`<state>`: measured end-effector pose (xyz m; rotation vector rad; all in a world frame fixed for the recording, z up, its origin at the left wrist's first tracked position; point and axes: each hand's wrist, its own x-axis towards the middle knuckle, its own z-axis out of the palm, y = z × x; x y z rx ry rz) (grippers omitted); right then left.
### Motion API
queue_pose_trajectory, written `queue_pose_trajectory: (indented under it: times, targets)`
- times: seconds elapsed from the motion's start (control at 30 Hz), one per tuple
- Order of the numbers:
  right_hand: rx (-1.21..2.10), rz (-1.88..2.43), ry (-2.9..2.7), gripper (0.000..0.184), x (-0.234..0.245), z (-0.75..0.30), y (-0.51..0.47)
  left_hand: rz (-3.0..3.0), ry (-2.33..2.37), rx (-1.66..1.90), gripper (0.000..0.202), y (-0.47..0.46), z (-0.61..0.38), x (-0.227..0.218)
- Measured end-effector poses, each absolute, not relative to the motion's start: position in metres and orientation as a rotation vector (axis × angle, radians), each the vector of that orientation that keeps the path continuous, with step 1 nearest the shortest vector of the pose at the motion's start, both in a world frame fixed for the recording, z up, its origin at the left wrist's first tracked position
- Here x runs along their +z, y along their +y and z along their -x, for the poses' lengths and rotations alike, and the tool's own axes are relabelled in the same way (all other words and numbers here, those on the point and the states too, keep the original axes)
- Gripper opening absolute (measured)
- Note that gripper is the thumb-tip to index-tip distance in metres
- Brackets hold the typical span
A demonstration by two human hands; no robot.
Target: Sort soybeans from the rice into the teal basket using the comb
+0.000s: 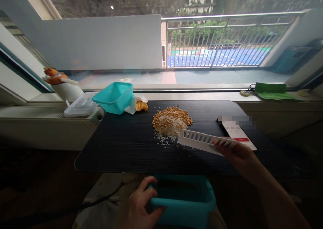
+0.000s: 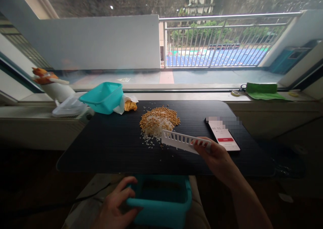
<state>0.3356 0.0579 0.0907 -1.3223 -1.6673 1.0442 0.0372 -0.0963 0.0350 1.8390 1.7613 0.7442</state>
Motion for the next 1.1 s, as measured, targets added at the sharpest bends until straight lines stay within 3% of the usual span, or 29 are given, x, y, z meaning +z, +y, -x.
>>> queue_pose_trajectory:
  times: [0.3,0.63,0.73,0.93,1.1]
  targets:
    - [1.115,1.284,-1.620,0.017,0.093,-0.346,0.045,-1.816,1.739,0.749,0.017,-0.096,-0.038,0.034]
    - [1.450,1.243,-1.818,0.026,0.103,-0.341,0.021,-1.807,1.704,0.756,0.016,-0.096,-0.037,0.036]
    - [1.371,1.276,-1.779,0.029,0.106,-0.351,0.021,-1.824,1.714,0.755,0.015,-0.097,-0.036,0.034]
    - [0.831,1.391,-1.524,0.031,0.090,-0.355,0.053,-1.814,1.709,0.736,0.016,-0.095,-0.040,0.035]
    - [0.889,1.375,-1.446,0.038,0.080,-0.346,0.075,-1.822,1.720,0.742,0.016,-0.094,-0.042,0.033]
